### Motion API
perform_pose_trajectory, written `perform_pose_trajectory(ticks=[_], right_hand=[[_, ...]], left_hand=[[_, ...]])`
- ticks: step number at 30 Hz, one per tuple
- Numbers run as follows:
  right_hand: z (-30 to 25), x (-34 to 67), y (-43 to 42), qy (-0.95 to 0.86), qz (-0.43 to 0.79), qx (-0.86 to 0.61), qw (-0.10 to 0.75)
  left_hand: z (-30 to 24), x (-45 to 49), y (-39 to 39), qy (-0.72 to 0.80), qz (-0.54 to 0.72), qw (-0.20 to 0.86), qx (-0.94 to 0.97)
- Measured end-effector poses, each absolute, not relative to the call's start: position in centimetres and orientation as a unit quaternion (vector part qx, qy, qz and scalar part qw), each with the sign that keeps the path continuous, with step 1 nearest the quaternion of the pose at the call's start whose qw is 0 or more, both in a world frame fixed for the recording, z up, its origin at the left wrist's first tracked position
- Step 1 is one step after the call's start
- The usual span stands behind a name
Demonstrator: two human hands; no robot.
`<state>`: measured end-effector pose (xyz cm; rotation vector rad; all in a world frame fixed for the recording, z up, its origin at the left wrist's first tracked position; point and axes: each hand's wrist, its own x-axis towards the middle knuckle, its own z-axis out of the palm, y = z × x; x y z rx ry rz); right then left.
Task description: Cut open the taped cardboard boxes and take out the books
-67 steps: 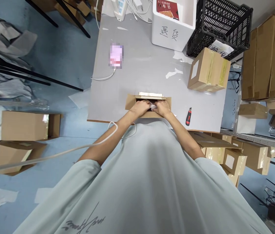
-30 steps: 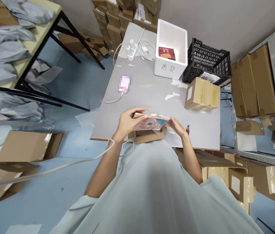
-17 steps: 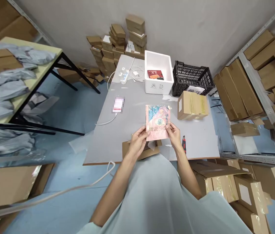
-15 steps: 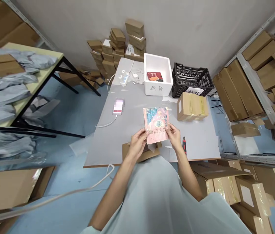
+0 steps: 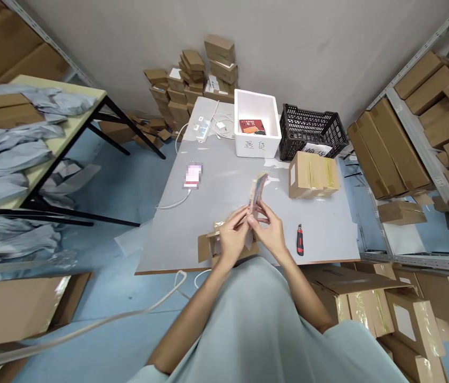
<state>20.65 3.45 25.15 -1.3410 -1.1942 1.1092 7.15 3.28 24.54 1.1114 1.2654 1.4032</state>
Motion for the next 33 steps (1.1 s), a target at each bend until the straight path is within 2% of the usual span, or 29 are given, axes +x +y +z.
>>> perform_pose_trajectory(ticks=[4,7,12,14,21,26,29,33], right_hand=[[25.9,20.8,3.9,-0.473,0.421,-0.588,0.503],[26.5,22.4,4.1,-0.470,0.460,-0.537,0.529],[26.7,24.7,4.0,-0.438,0.529,-0.492,0.535],[26.4,25.0,4.1,-0.430,0.527,-0.500,0.536],[25.0,24.6,5.0,-0.415,0.518,-0.517,0.541],[25.5,23.9,4.8,-0.418,0.426,-0.568,0.567],[26.3,22.2,4.1,-0.441,0.453,-0.549,0.546],[27.0,19.8,3.5,-0.440,0.497,-0.525,0.533]], left_hand=[[24.7,7.4,2.9,0.484,0.523,0.465,0.525],[24.3,5.9,4.0,0.527,0.553,0.448,0.465],[24.3,3.3,5.8,0.455,0.506,0.657,0.324],[24.6,3.1,5.9,0.446,0.495,0.681,0.305],[25.3,3.6,5.6,0.469,0.527,0.643,0.300],[25.4,4.0,5.8,0.513,0.582,0.537,0.331],[26.1,4.9,5.3,0.543,0.587,0.462,0.384],[27.4,6.7,3.8,0.493,0.549,0.459,0.495]])
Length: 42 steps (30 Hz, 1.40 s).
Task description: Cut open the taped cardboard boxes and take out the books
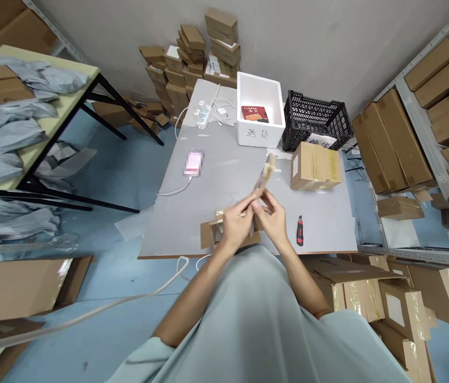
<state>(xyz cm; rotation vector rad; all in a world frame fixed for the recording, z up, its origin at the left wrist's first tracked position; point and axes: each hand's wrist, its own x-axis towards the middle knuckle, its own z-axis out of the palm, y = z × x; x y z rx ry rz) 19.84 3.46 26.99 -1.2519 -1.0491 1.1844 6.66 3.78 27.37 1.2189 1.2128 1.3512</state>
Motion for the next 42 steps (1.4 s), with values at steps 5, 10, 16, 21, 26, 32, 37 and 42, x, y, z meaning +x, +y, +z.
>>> perform_pose_trajectory(ticks=[5,10,16,21,26,32,37,42], right_hand=[[27.2,21.1,4.0,-0.418,0.481,-0.558,0.531],[27.1,23.7,4.1,-0.452,0.513,-0.514,0.518],[26.3,24.7,4.4,-0.440,0.537,-0.505,0.512],[26.0,24.7,4.6,-0.454,0.535,-0.509,0.499],[24.9,24.4,5.4,-0.440,0.528,-0.525,0.502],[24.6,24.4,4.9,-0.429,0.427,-0.575,0.551],[25.4,21.4,3.9,-0.440,0.486,-0.539,0.528],[24.8,20.2,4.8,-0.432,0.467,-0.561,0.530]], left_hand=[[27.1,6.0,4.0,0.463,0.522,0.459,0.550],[25.9,2.7,6.6,0.536,0.551,0.476,0.428],[25.7,2.3,6.6,0.460,0.493,0.657,0.337],[25.5,2.9,6.3,0.479,0.501,0.649,0.314],[25.2,3.2,6.4,0.491,0.518,0.627,0.313],[25.4,3.5,6.4,0.525,0.566,0.524,0.360],[25.6,4.9,5.5,0.544,0.540,0.456,0.452],[25.2,6.2,4.3,0.471,0.459,0.418,0.627]])
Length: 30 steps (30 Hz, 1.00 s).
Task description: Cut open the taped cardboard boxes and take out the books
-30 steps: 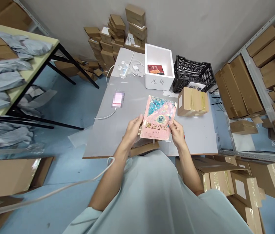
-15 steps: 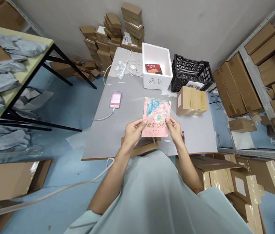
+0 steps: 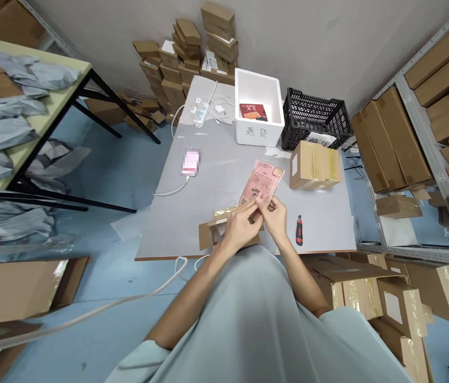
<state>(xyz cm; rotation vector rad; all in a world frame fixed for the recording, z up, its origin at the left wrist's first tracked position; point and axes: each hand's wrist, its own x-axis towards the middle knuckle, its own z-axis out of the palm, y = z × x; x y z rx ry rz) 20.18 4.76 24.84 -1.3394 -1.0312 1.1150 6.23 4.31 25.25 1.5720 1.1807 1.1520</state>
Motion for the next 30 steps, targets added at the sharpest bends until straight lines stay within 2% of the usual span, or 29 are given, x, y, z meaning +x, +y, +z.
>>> perform_pose_trajectory(ticks=[2,5,7,11,17,23,27,30], right_hand=[[24.7,21.0,5.2,-0.425,0.459,-0.565,0.538],[25.0,22.5,5.3,-0.431,0.489,-0.540,0.532],[25.3,23.2,5.0,-0.434,0.516,-0.524,0.521],[25.5,23.6,4.9,-0.434,0.523,-0.525,0.513],[24.5,23.7,5.5,-0.428,0.513,-0.535,0.517],[24.5,23.5,5.8,-0.443,0.465,-0.569,0.513],[25.4,22.6,5.4,-0.451,0.386,-0.591,0.546],[25.8,21.0,4.9,-0.461,0.441,-0.557,0.532]], left_hand=[[24.7,5.7,4.6,0.475,0.455,0.408,0.632],[23.7,4.3,5.8,0.541,0.516,0.400,0.530],[23.3,3.5,6.6,0.544,0.544,0.456,0.447],[23.5,3.2,6.9,0.463,0.516,0.633,0.344],[24.9,3.6,6.7,0.443,0.514,0.661,0.321],[25.1,3.7,6.9,0.467,0.530,0.620,0.342],[25.7,3.8,6.3,0.530,0.533,0.498,0.433],[26.3,4.7,5.3,0.556,0.513,0.428,0.495]])
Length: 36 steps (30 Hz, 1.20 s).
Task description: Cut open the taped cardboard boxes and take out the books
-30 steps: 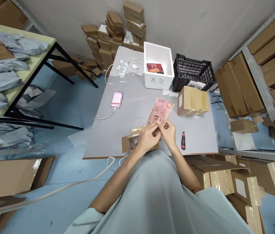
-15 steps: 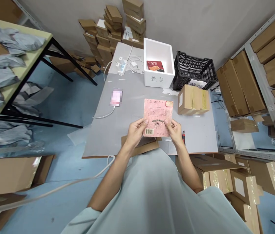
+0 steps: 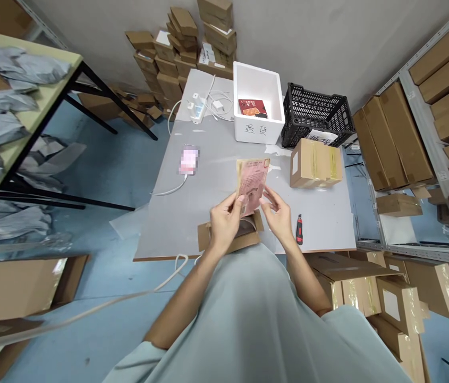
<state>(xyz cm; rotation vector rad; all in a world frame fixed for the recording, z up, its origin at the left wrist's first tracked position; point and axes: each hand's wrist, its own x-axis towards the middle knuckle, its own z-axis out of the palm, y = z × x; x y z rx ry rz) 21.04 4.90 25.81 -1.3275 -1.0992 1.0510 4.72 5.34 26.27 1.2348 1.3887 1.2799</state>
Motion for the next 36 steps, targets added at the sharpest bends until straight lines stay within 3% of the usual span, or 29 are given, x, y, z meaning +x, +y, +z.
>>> perform_pose_trajectory(ticks=[6,11,16,18,25,33,36], right_hand=[[25.4,19.8,5.7,-0.422,0.440,-0.585,0.535],[25.2,21.9,6.3,-0.413,0.486,-0.546,0.543],[25.8,22.5,5.4,-0.429,0.530,-0.528,0.506],[26.1,22.4,5.1,-0.432,0.535,-0.525,0.502],[26.3,22.5,5.9,-0.441,0.580,-0.491,0.478],[22.1,20.2,6.6,-0.412,0.564,-0.502,0.511],[21.4,19.7,5.6,-0.405,0.578,-0.481,0.520]], left_hand=[[26.0,6.6,4.3,0.477,0.447,0.407,0.638],[25.6,4.7,6.3,0.544,0.540,0.371,0.524],[26.4,3.2,7.7,0.513,0.521,0.546,0.408],[27.1,3.1,7.2,0.511,0.505,0.570,0.398],[29.7,2.6,3.2,0.573,0.488,0.512,0.414],[28.9,3.2,2.7,0.569,0.476,0.442,0.504],[29.4,3.4,2.6,0.568,0.492,0.368,0.547]])
